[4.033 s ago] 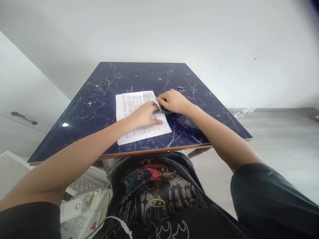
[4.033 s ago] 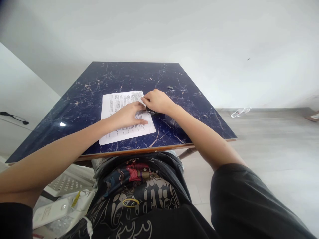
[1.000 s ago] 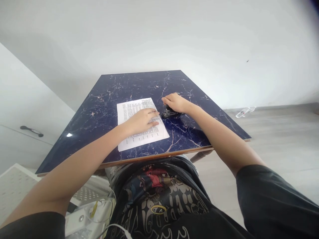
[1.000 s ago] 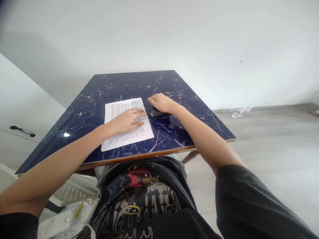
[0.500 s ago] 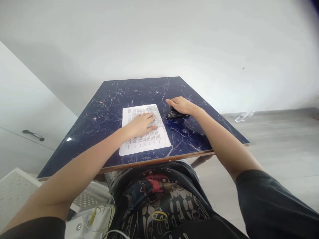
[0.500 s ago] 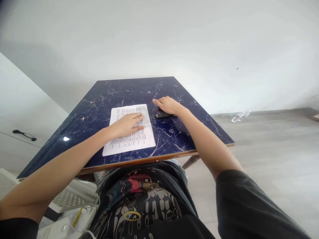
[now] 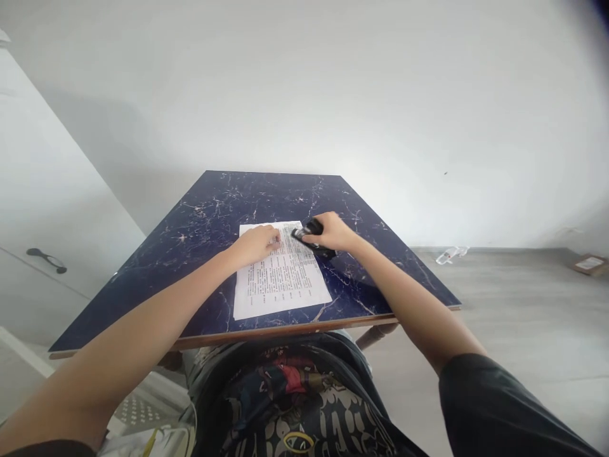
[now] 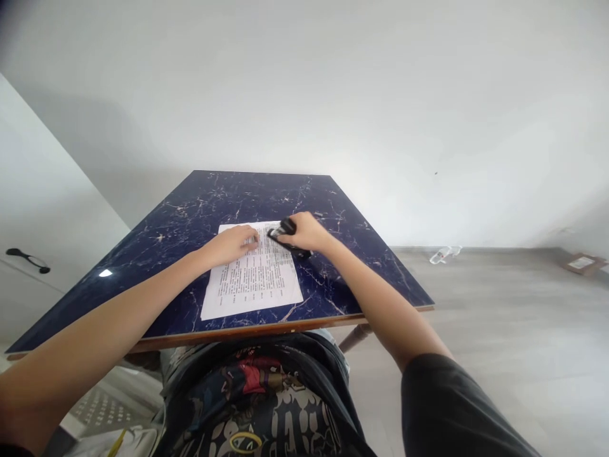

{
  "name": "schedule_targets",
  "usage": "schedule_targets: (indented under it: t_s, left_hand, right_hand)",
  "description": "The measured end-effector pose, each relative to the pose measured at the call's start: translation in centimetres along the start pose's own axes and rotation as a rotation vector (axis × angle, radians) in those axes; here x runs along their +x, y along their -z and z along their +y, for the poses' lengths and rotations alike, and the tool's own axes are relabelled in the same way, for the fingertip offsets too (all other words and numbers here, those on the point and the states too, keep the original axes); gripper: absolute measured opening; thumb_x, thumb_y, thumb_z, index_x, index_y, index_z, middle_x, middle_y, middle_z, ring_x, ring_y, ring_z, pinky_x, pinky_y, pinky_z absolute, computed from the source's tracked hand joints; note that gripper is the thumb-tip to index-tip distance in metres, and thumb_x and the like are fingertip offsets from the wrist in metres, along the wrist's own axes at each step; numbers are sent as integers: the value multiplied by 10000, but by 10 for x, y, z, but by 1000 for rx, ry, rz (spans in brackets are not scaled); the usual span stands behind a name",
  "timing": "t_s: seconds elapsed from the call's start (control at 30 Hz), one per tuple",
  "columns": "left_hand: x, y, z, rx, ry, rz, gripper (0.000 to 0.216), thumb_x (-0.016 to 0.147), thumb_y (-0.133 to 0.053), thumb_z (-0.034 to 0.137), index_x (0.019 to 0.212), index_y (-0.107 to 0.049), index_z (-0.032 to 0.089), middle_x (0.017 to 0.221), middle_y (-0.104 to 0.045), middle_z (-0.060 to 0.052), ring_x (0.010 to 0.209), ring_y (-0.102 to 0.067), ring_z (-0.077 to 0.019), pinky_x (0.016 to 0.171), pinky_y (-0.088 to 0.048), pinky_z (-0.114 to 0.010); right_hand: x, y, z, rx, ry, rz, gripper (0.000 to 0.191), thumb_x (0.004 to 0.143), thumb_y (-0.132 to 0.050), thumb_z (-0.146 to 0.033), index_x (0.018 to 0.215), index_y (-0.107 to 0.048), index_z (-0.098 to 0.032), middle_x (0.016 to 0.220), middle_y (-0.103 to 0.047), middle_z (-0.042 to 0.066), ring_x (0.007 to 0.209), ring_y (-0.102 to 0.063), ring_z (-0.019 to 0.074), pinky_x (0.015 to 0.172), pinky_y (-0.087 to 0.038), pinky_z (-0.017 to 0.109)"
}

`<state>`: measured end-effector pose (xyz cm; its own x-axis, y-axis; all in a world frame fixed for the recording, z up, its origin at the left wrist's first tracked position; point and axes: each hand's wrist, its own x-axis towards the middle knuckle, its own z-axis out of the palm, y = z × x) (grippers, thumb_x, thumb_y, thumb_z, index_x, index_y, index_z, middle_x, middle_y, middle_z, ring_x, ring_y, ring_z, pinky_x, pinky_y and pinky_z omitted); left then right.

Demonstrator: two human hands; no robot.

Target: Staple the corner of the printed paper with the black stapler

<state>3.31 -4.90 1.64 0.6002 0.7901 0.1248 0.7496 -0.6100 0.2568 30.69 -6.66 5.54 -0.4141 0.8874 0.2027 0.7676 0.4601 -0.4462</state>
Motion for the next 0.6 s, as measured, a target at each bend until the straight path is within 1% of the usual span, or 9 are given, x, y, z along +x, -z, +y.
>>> schedule_targets:
  t_s: [0.03,0.1,0.17,0.23,0.33,0.4,0.47,0.53,0.6]
  left_hand:
    - [0,-2,0,-12,-4,31,326,974,-468,309,1125,-741,212,1227,-739,-144,1102,-692,-334,936,-536,-473]
    - [0,-4,-1,-43,9,79,382,903,-436,150,1094,-756,231,1172,-764,-128,1101,-701,-334,929,-537,-467]
    - [1,-4,-2,-79,43,106,424,840,-448,73,1075,-762,236,1142,-775,-117,1084,-713,-330,908,-542,-453]
    - [1,-2,-3,-103,71,143,433,825,-442,31,1048,-760,222,1130,-768,-115,1072,-717,-317,915,-543,-442]
    - [1,-1,-3,-115,76,244,419,845,-425,16,1014,-761,202,1155,-740,-122,1091,-709,-300,976,-537,-443]
    - [1,-2,-3,-133,74,288,407,867,-422,31,1000,-768,201,1165,-728,-121,1084,-708,-289,1006,-534,-441]
    - [2,-4,-4,-153,75,299,399,886,-422,56,1004,-775,200,1163,-723,-122,1050,-708,-284,1003,-540,-441]
    - [3,-6,-8,-164,77,289,399,889,-423,69,1018,-780,194,1155,-720,-125,1023,-705,-283,987,-547,-444]
    - [5,-7,-15,-164,86,279,402,873,-428,66,1017,-785,184,1138,-715,-132,1035,-697,-282,996,-545,-442]
  right_hand:
    - [1,-7,-12,25,50,-5,296,833,-746,-451,787,-604,-195,771,-663,48,676,-573,176,629,-394,338]
    - [2,-18,-29,80,112,-36,246,833,-736,-414,861,-629,-193,839,-688,50,717,-593,179,655,-416,334]
    - [3,-24,-36,102,125,-123,220,846,-717,-402,872,-629,-202,810,-678,35,701,-587,181,645,-410,335]
    - [4,-26,-34,63,111,-199,237,855,-709,-414,807,-590,-215,744,-647,24,660,-567,184,618,-387,342]
    - [3,-21,-20,-28,72,-183,251,855,-702,-419,802,-552,-225,770,-664,42,662,-578,202,609,-389,353]
    - [-2,-14,-6,-49,31,-166,231,853,-699,-422,879,-591,-220,861,-712,71,722,-629,231,642,-434,368]
    - [-10,-4,12,-36,-22,-172,274,844,-708,-438,989,-648,-213,1015,-755,109,851,-690,273,727,-498,399]
    - [-21,8,32,-11,-82,-167,370,834,-714,-451,1118,-685,-215,1194,-753,135,1011,-713,312,850,-538,442]
    - [-32,21,52,-35,-178,-138,432,828,-709,-475,1169,-704,-210,1247,-740,158,1047,-717,339,893,-551,481]
